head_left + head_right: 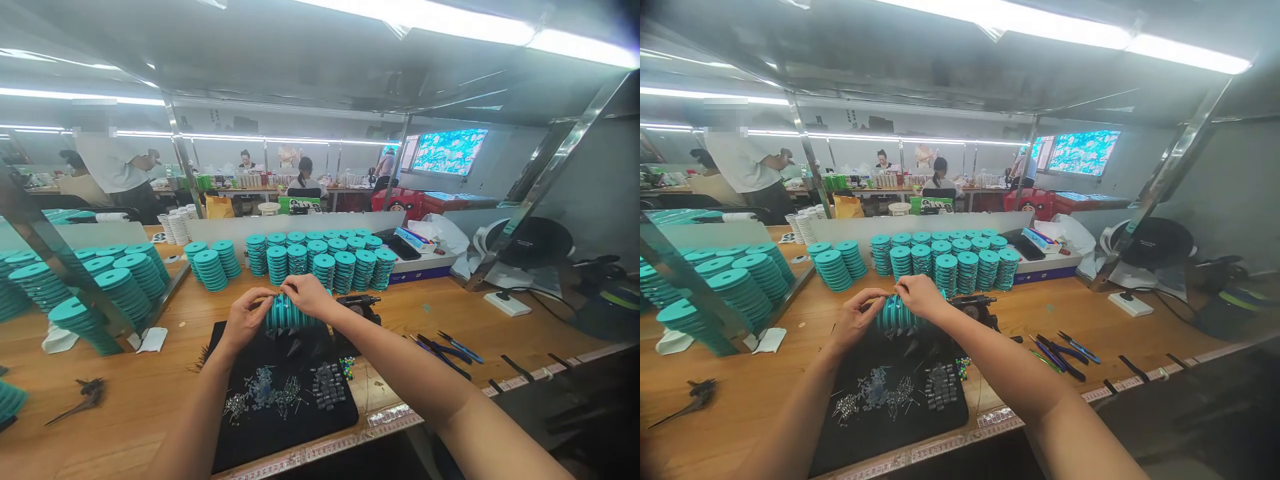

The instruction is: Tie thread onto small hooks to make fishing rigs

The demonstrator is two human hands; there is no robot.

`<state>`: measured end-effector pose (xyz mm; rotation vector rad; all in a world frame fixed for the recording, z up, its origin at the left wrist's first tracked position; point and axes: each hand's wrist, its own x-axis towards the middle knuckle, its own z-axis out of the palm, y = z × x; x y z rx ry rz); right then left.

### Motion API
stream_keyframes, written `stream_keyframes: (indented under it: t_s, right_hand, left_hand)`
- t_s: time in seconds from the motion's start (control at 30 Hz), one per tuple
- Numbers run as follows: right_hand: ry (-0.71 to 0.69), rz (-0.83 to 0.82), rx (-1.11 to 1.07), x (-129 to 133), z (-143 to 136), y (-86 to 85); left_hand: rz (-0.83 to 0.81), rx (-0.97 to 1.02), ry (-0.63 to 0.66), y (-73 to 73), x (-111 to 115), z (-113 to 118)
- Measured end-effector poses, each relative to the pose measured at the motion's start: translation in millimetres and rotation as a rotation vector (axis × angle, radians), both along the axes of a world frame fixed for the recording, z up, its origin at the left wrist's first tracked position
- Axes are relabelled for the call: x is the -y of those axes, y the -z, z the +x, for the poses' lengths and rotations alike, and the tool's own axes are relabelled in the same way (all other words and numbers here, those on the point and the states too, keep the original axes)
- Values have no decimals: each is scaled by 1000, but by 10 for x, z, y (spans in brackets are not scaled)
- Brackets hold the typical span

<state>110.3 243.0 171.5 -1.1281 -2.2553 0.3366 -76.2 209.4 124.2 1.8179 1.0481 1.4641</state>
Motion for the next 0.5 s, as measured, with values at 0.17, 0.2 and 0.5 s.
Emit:
stream_keyframes:
  t_s: [0.17, 0.2, 0.5]
  right_hand:
    - [-23, 2, -19, -99, -5, -1]
    - [-28, 1, -26, -122, -13, -11]
    - [27, 44, -215, 445, 222, 16]
  left_hand:
    - [77, 3, -113, 18, 67, 72]
    - [85, 8, -118, 31, 87, 81]
    - [8, 90, 12, 150, 83, 19]
